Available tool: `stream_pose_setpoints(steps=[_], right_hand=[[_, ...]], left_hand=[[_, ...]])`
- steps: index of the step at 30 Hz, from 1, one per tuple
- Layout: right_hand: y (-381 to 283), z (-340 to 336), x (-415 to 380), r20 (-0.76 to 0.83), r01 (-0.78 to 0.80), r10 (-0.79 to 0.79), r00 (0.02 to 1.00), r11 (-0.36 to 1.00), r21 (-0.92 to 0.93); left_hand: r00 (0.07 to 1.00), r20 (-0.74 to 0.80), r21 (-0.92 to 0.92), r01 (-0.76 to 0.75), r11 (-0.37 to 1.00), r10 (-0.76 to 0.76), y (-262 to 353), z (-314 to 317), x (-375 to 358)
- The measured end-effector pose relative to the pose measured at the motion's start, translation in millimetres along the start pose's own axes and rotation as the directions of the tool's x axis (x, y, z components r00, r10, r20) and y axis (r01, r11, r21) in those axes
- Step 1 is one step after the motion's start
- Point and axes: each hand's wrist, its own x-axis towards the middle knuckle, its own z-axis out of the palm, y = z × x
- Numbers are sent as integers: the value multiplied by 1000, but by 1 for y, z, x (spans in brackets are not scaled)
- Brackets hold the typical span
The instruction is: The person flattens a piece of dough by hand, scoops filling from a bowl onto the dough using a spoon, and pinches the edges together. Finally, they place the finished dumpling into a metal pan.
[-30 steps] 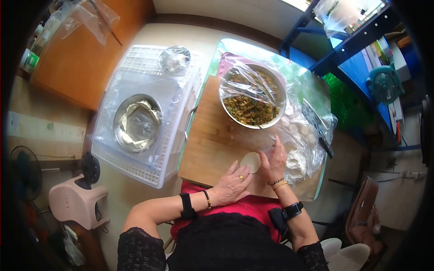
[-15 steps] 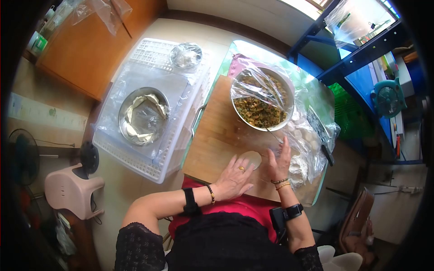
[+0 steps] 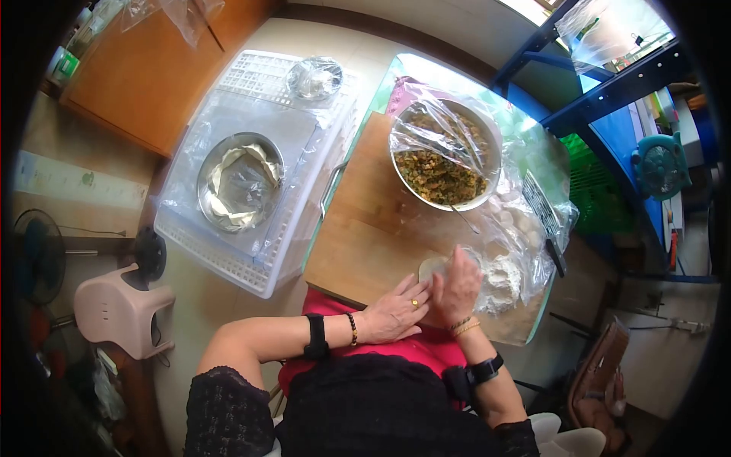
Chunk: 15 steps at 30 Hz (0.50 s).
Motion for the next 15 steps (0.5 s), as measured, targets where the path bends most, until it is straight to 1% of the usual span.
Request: stream_pose_setpoints(steps=[2,4,5,6,8,9,10,11,12,14,15], right_hand=[[19,4,16,-33,-14,14,999,1000,-10],[30,4,28,-59,-107,116,991,983,146],[32,1,30,-30,-162,175,984,954,254],[29,-2,32,-32,-152,165,986,955,256],[24,-11,29,16,-231,242,970,900,369],[20,-16,25,19,-232,241,970,902,366],[12,-19,21,-24,-84,97,995,946,314],[4,-21,15,-58,64,-51,997,964,256],[-6,-19,8,-56,59,-46,997,966,253],[-25,-13,-2,53,136,-146,988,977,163],[-21,-4,-5,85,100,-106,991,992,72]], left_hand=[[993,-117,12,-15,1000,16,-2,3,1],[993,-114,25,-8,1000,11,-1,1,5],[994,-106,33,6,999,-3,-1,-1,6],[994,-112,37,14,999,-10,-1,-3,6],[989,-136,-57,49,997,-56,0,-6,6],[989,-137,-62,49,997,-57,0,-5,6],[981,-187,-49,33,998,-41,0,-4,5],[972,-236,-36,15,999,-23,0,-4,5],[972,-234,-40,11,999,-21,0,-4,4],[999,-16,-61,37,997,-38,-1,-6,1],[999,-11,-67,40,997,-41,-2,-6,-2]])
